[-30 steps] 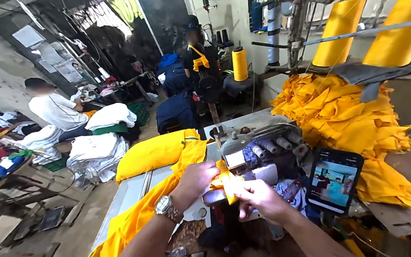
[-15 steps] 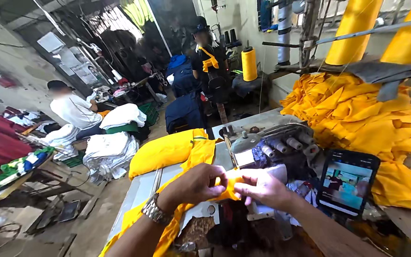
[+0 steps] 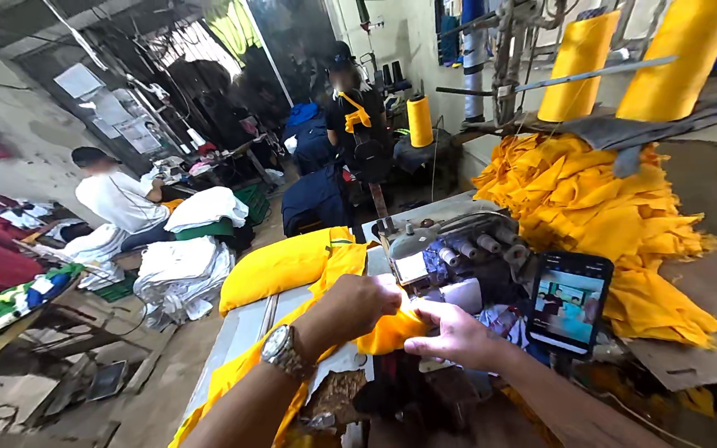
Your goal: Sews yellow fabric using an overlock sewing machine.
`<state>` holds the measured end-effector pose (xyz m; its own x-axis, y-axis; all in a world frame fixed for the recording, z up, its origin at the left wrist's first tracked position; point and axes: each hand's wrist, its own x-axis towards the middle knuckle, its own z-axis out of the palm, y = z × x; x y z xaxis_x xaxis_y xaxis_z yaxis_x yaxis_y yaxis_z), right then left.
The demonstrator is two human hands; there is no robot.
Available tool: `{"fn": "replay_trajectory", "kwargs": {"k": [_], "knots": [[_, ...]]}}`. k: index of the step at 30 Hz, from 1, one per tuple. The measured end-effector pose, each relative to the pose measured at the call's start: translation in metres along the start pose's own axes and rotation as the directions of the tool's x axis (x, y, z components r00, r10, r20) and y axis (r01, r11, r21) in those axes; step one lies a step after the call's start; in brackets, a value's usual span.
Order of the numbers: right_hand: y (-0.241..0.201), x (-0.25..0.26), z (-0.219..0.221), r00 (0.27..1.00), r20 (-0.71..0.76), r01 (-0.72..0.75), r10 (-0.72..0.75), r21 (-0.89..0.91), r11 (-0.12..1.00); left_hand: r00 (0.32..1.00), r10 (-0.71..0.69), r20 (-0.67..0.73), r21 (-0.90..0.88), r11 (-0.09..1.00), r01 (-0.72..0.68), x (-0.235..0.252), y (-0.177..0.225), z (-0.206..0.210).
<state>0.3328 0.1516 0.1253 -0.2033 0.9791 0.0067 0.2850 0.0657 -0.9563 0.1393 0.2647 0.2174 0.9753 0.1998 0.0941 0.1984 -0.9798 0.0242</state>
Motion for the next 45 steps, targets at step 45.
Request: {"fn": "replay_trajectory", "kwargs": {"k": [45], "knots": [[0.024,0.023,-0.010,0.888,-0.061,0.430,-0.456,-0.244,0.869,0.793,-0.162,0.587,0.238,0.971,0.022,0.038,0.043,-0.045]]}}
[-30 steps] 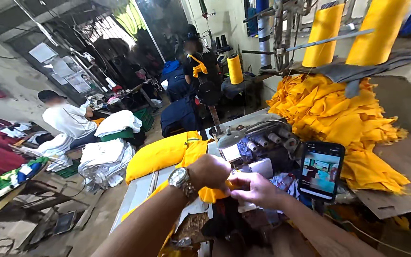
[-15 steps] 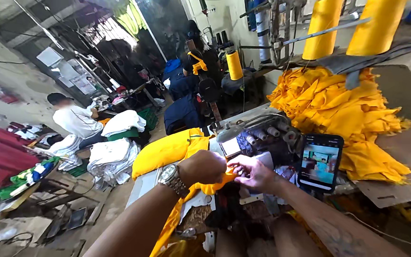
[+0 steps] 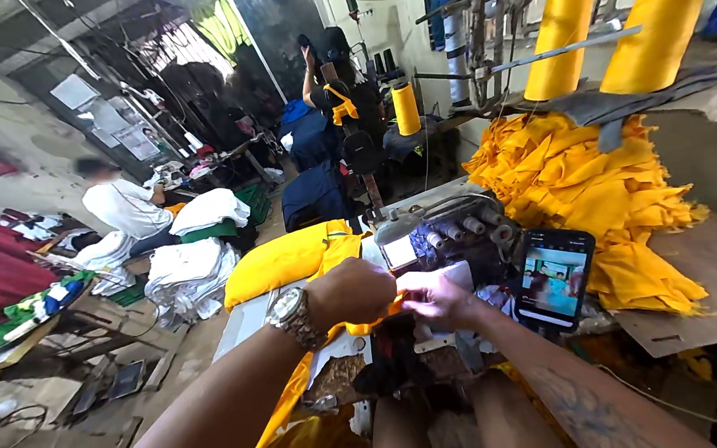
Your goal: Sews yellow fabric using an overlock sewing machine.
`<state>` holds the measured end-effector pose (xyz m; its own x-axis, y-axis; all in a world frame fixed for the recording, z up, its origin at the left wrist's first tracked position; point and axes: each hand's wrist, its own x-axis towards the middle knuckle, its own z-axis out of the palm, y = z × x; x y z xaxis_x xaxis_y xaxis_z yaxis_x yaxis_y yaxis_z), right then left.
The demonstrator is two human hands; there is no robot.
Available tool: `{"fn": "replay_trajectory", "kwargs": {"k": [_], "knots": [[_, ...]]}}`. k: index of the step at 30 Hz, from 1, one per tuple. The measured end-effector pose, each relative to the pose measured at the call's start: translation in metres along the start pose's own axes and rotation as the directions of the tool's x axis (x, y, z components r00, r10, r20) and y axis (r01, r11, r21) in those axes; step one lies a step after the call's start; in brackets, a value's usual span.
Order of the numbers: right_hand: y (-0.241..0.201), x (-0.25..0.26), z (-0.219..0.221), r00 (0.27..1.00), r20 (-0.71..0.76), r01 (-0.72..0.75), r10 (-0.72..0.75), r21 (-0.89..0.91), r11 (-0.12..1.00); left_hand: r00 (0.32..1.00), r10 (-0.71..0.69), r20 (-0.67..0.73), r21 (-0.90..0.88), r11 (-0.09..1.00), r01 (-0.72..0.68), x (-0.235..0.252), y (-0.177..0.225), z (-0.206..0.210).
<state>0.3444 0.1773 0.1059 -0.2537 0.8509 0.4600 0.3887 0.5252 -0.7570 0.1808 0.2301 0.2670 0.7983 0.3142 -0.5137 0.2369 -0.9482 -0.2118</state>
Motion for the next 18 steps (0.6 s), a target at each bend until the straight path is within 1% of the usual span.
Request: {"fn": "replay_trajectory", "kwargs": {"k": [2,3,4,5,6,8,9,10,12,13,15,18], "knots": [[-0.008,0.001,0.000,0.971,0.183,-0.185,0.155,0.161,0.970,0.998,0.066,-0.020,-0.007,0.998,-0.066,0.003,-0.005,-0.002],[-0.010,-0.001,0.001,0.954,0.241,-0.233,0.180,0.209,0.950,0.994,0.096,-0.047,-0.009,0.995,-0.096,0.006,-0.009,0.002],[-0.010,-0.006,0.004,0.947,0.260,-0.252,0.187,0.244,0.936,0.987,0.124,-0.099,-0.003,0.992,-0.125,0.010,-0.014,0.009],[-0.009,-0.014,0.008,0.951,0.247,-0.252,0.187,0.263,0.931,0.976,0.147,-0.159,0.010,0.989,-0.147,0.015,-0.019,0.020],[-0.005,-0.024,0.014,0.961,0.208,-0.236,0.182,0.271,0.933,0.971,0.151,-0.188,0.029,0.989,-0.148,0.020,-0.023,0.029],[0.007,-0.039,0.026,0.982,0.129,-0.169,0.138,0.280,0.945,0.978,0.130,-0.160,0.055,0.991,-0.123,0.029,-0.027,0.042],[0.011,-0.042,0.029,0.989,0.102,-0.136,0.111,0.285,0.949,0.981,0.125,-0.150,0.068,0.991,-0.116,0.031,-0.029,0.044],[0.013,-0.041,0.030,0.991,0.083,-0.120,0.100,0.282,0.952,0.973,0.144,-0.182,0.087,0.988,-0.130,0.031,-0.030,0.045],[0.015,-0.035,0.028,0.994,0.065,-0.107,0.093,0.264,0.959,0.933,0.215,-0.287,0.126,0.974,-0.186,0.029,-0.033,0.042],[0.016,-0.031,0.027,0.994,0.066,-0.103,0.089,0.261,0.960,0.925,0.229,-0.305,0.140,0.971,-0.194,0.027,-0.032,0.038],[0.018,-0.028,0.024,0.995,0.060,-0.092,0.079,0.263,0.961,0.938,0.211,-0.276,0.159,0.972,-0.172,0.025,-0.028,0.031],[0.018,-0.027,0.022,0.996,0.069,-0.079,0.064,0.250,0.965,0.944,0.203,-0.260,0.204,0.967,-0.152,0.025,-0.024,0.031]]}}
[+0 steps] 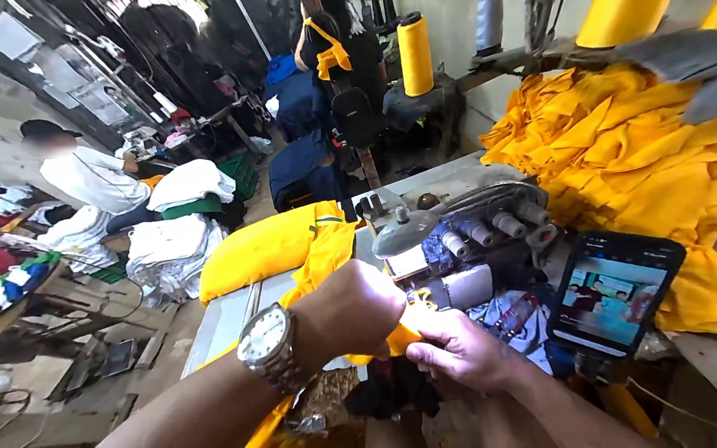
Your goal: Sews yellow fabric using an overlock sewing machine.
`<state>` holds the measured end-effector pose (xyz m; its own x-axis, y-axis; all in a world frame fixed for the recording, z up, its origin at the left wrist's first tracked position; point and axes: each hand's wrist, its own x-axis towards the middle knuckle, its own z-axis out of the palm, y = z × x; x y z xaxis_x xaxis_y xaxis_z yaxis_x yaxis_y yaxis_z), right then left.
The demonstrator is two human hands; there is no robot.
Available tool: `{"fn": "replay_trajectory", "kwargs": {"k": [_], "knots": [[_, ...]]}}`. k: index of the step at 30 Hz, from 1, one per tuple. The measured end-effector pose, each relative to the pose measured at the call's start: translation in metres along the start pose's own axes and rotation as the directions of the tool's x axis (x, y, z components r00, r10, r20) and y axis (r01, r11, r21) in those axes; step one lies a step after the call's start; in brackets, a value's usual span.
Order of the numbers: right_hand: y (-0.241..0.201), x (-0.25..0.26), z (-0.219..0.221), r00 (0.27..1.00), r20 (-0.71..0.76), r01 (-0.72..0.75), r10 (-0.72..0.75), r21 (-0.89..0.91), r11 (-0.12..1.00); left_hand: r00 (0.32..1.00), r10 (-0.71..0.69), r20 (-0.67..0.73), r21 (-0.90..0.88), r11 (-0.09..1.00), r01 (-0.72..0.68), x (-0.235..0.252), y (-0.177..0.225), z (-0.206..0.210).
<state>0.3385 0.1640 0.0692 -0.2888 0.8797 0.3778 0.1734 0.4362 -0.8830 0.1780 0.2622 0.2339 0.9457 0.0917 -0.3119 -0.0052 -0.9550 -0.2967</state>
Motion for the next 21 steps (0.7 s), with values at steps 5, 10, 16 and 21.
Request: {"fn": "replay_trajectory", "kwargs": {"k": [5,10,16,21], "knots": [[0.001,0.000,-0.004,1.000,-0.003,0.013,-0.013,-0.034,0.999,0.997,0.017,-0.071,-0.029,0.999,-0.019,-0.001,-0.004,0.003],[0.005,0.000,-0.003,0.998,-0.024,0.055,-0.056,-0.003,0.998,0.992,0.054,-0.117,-0.069,0.996,-0.062,-0.001,-0.005,0.002],[0.010,-0.001,-0.002,0.994,-0.070,0.085,-0.081,0.060,0.995,0.990,0.070,-0.119,-0.067,0.995,-0.078,0.001,-0.003,0.008],[0.012,-0.005,0.008,0.988,-0.115,0.105,-0.099,0.050,0.993,0.987,0.066,-0.149,-0.131,0.988,-0.086,-0.003,-0.002,0.022]]}}
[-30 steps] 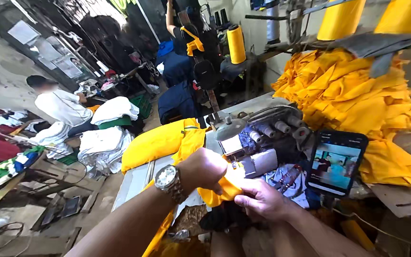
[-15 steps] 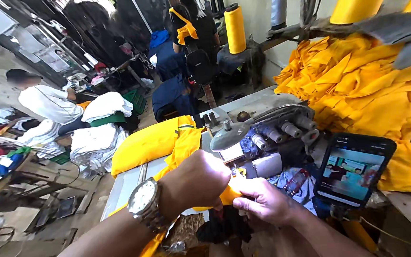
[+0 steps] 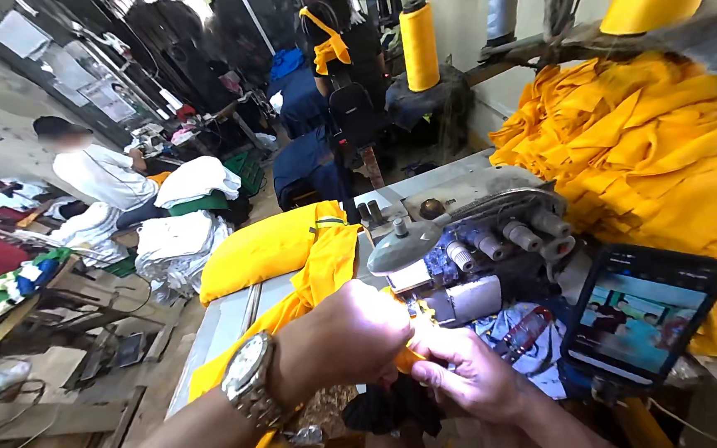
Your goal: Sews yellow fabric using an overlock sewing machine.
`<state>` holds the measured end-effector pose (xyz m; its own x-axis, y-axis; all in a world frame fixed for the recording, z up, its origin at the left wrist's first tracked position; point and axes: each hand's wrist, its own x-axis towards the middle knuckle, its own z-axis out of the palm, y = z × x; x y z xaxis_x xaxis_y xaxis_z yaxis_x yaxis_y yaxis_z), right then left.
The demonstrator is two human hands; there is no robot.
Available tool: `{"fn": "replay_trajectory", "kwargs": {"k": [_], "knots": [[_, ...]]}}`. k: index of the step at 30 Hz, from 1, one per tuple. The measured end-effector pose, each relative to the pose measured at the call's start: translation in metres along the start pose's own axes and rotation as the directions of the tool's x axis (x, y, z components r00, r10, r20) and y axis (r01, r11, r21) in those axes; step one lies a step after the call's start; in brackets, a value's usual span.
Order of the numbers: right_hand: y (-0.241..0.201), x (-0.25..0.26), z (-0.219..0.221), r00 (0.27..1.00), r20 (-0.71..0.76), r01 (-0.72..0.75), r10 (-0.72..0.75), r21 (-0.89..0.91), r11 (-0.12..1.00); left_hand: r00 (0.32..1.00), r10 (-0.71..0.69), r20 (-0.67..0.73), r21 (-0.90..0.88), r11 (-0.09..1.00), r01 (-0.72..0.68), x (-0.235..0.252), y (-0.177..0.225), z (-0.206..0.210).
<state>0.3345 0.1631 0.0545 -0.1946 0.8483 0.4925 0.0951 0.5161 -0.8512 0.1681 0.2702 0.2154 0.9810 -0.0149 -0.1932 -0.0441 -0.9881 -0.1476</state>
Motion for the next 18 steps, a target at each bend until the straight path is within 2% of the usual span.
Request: {"fn": "replay_trajectory", "kwargs": {"k": [4,7,10,12,15,18], "knots": [[-0.001,-0.012,0.034,0.991,-0.119,-0.085,0.065,-0.168,0.982,0.992,-0.087,-0.092,-0.097,0.992,0.078,-0.012,0.005,0.018],[-0.002,-0.014,0.044,0.989,-0.101,-0.133,0.107,-0.305,0.943,0.972,-0.203,-0.122,-0.140,0.973,0.185,-0.020,0.012,0.030],[-0.009,-0.015,0.030,0.991,-0.039,-0.131,0.125,-0.302,0.944,0.922,-0.378,-0.089,-0.227,0.909,0.351,-0.025,0.042,0.024],[-0.007,-0.029,0.018,0.991,-0.100,-0.117,0.084,-0.380,0.918,0.853,-0.503,-0.136,-0.329,0.835,0.440,-0.018,0.072,0.029],[-0.001,-0.048,-0.001,0.982,-0.185,-0.148,0.032,-0.658,0.738,0.717,-0.650,-0.251,-0.470,0.730,0.496,0.008,0.101,0.068],[-0.021,-0.061,-0.003,0.981,-0.172,-0.180,0.087,-0.658,0.731,0.529,-0.777,-0.342,-0.646,0.603,0.468,-0.003,0.118,0.094]]}}
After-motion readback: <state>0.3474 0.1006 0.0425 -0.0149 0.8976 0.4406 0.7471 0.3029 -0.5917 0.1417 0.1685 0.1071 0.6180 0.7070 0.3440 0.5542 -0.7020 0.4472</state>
